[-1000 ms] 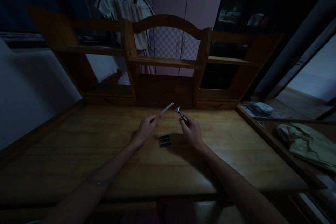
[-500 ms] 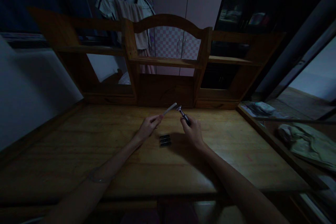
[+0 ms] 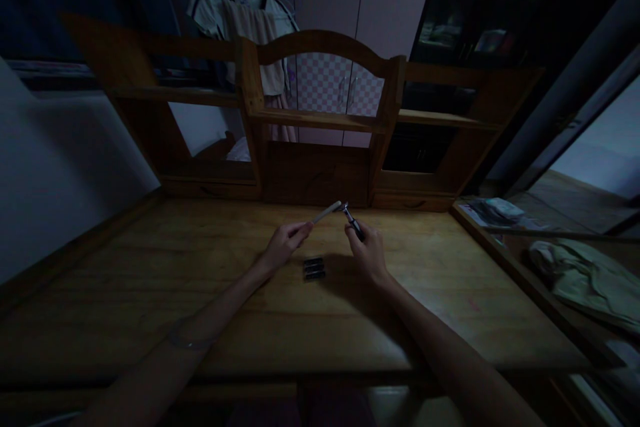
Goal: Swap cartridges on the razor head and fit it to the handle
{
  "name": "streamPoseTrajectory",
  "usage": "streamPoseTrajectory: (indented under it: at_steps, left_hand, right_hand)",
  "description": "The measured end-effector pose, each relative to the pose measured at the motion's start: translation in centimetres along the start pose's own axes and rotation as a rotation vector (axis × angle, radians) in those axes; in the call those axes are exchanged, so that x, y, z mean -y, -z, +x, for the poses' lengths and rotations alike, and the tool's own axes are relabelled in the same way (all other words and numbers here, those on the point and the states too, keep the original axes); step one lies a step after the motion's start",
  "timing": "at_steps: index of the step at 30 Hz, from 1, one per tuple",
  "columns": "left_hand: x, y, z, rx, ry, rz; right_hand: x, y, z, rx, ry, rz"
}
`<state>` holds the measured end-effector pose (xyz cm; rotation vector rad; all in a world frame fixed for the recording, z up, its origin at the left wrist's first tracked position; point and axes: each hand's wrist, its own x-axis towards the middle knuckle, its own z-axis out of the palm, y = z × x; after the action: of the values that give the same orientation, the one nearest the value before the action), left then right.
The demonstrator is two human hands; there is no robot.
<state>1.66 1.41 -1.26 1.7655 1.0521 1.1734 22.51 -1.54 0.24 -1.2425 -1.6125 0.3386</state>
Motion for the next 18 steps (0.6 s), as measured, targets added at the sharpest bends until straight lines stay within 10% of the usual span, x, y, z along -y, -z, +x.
streamPoseTrajectory:
  at_steps: [10,18]
  left_hand:
    - [0.26,0.1,0.22,0.099,0.299,-0.241]
    - [0.34,0.37,0.19,0.055,0.283,-0.195]
  right_hand:
    - [-0.09,-0.17,-0.11,0.017,0.004,0.023]
    - [-0.23,-0.19,-0.06,0.016,-0.014,0.038]
